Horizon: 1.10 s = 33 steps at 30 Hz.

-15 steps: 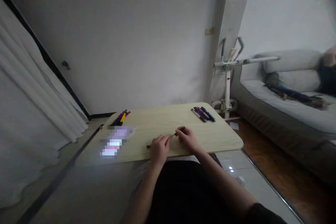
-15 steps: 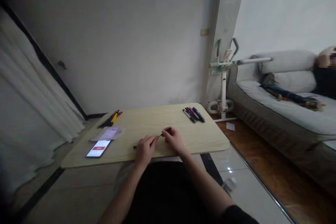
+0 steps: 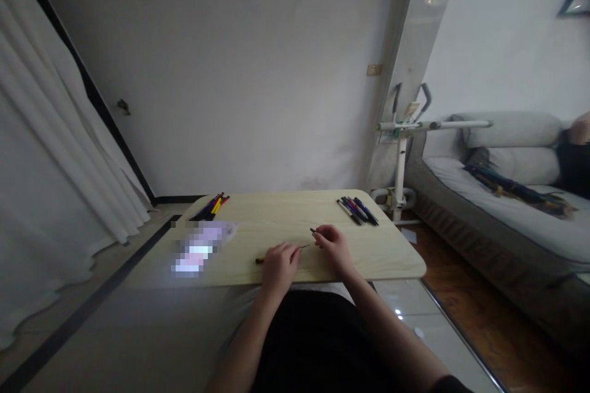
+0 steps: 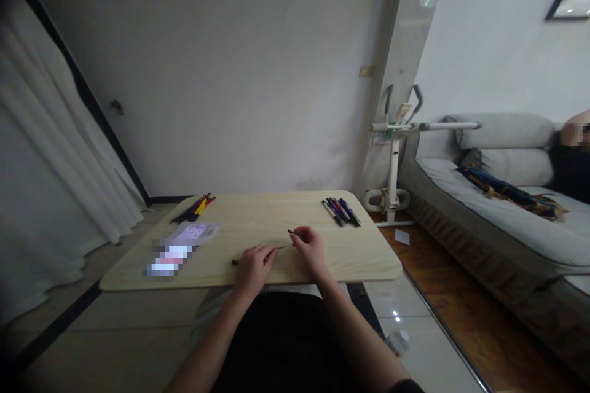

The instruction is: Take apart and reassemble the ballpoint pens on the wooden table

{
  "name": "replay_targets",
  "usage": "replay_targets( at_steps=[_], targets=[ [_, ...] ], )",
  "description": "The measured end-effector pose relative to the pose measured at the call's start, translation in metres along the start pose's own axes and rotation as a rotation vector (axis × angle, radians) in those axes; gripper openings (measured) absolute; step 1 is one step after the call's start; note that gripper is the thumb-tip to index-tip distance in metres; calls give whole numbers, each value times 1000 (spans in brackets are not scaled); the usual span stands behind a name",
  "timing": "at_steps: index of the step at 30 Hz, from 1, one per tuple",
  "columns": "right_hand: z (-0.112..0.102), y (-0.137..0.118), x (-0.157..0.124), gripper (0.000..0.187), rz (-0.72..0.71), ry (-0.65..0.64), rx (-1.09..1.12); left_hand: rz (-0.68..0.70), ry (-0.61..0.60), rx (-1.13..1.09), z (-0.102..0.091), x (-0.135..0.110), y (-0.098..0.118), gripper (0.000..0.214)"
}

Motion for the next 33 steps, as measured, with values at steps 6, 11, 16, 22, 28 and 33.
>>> replay_targets(
  at_steps=[6, 11, 16, 22, 28, 33],
  targets=[
    [-16, 5, 15, 17, -112, -160, -369, -13, -2, -6, 0, -1, 1, 21],
    [-12, 10, 21, 15, -179, -252, -613, -20, -17, -16, 1, -1, 1, 21],
    [-4, 12, 24, 15, -263, -347, -776, -31, -26, -23, 1, -2, 0, 21],
    [-2, 17, 27, 14, -265, -374, -849, -27, -27, -26, 0, -2, 1, 22],
    [-3, 17, 25, 16, -276, -366, -848, -19, -35, -12, -1, -2, 2, 21],
    [-4, 15, 26, 19, -260, -342, -789, -17, -24, -11, -2, -2, 2, 21]
  ],
)
Point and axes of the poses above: each hand's wrist, its own x-axis towards the middle knuckle, its own z-axis out of the palm, y = z × x, the point moved 2 cm from there along x, towards the middle knuckle, and after that the axes turned 13 degrees about -z, right-handed, at the moved point
